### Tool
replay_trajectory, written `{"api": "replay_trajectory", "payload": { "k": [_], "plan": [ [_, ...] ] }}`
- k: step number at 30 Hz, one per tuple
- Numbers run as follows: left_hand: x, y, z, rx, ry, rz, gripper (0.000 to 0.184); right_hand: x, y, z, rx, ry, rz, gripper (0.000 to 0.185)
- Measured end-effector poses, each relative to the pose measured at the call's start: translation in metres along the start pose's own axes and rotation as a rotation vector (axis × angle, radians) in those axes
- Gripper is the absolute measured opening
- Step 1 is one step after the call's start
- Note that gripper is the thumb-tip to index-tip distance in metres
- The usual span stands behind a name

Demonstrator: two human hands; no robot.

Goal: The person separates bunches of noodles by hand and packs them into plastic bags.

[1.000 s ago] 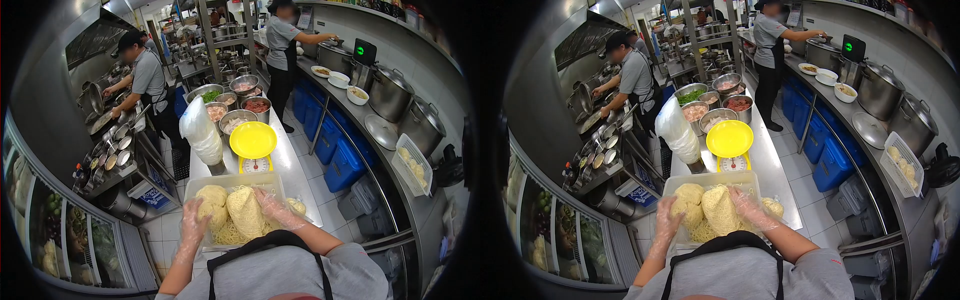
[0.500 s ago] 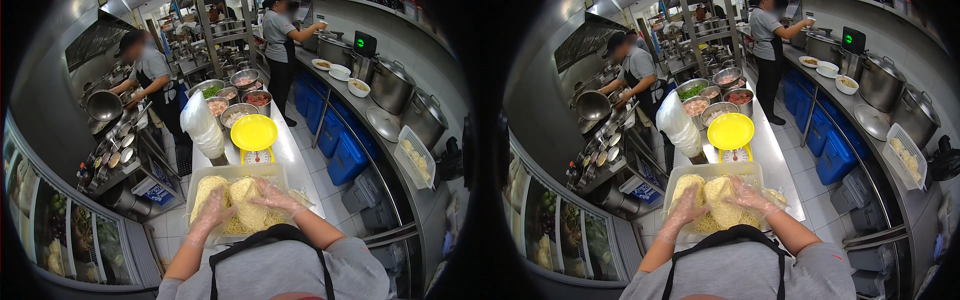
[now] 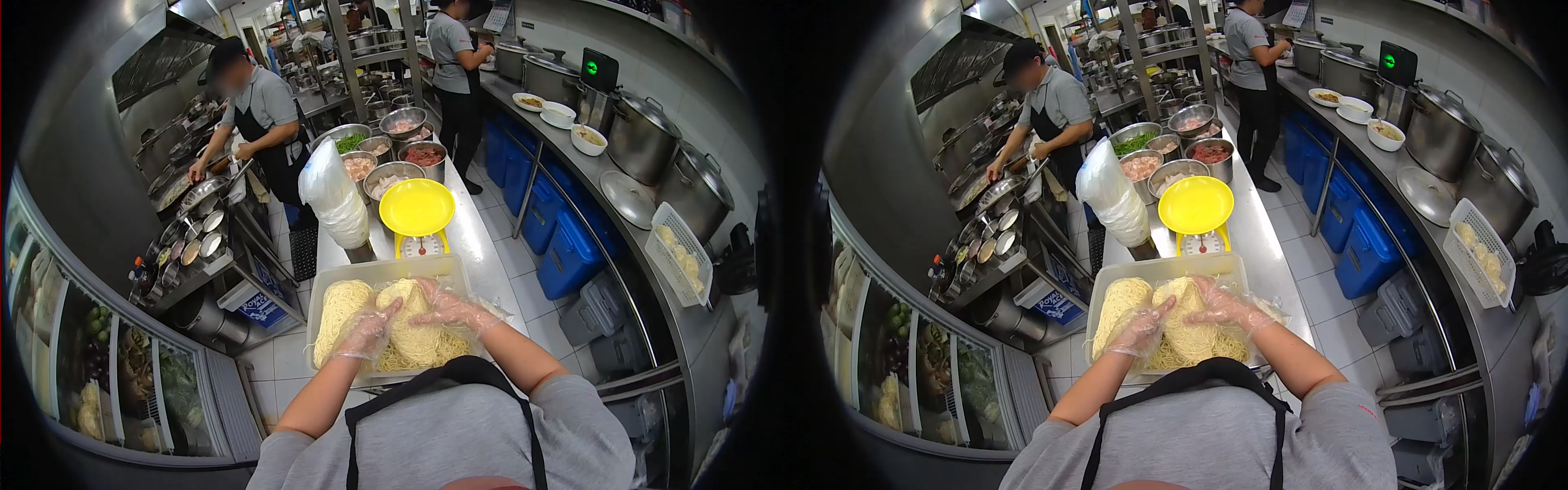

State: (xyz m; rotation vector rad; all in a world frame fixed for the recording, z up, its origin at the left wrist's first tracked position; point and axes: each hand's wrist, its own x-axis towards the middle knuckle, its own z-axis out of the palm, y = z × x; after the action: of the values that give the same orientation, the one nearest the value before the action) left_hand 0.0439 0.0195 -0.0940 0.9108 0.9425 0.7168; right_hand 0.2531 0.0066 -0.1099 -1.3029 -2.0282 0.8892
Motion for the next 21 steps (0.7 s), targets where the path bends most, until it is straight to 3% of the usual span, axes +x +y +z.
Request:
{"api": "replay_trajectory", "payload": {
  "k": [2,4,10,13,15,18,21],
  "plan": [
    [0.001,-0.005,-0.007,-0.040,-0.049,-0.013,0.073,-0.002,-0.001,-0.005,0.095,-0.036,-0.020,0.103],
    [-0.014,0.011,-0.001,-0.073,-0.105,-0.245,0.061,-0.002,-0.014,-0.013,0.193,-0.077,-0.039,0.103],
    [-0.018,0.000,0.008,-0.343,-0.152,-0.002,0.060,-0.001,-0.029,-0.021,0.278,-0.192,0.051,0.102],
    [-0.017,0.010,0.013,-0.531,-0.120,-0.057,0.060,0.003,-0.015,-0.019,0.185,-0.104,-0.014,0.105],
    [-0.022,0.015,0.012,-0.486,-0.144,-0.039,0.062,0.003,-0.007,-0.016,0.345,-0.089,-0.078,0.113],
    [-0.027,0.004,0.007,-0.338,-0.137,0.050,0.068,0.007,0.004,-0.009,0.224,-0.063,-0.151,0.119],
    [-0.017,-0.002,-0.001,-0.145,-0.119,0.101,0.073,0.006,0.007,-0.007,0.211,-0.048,-0.048,0.124]
  ]
}}
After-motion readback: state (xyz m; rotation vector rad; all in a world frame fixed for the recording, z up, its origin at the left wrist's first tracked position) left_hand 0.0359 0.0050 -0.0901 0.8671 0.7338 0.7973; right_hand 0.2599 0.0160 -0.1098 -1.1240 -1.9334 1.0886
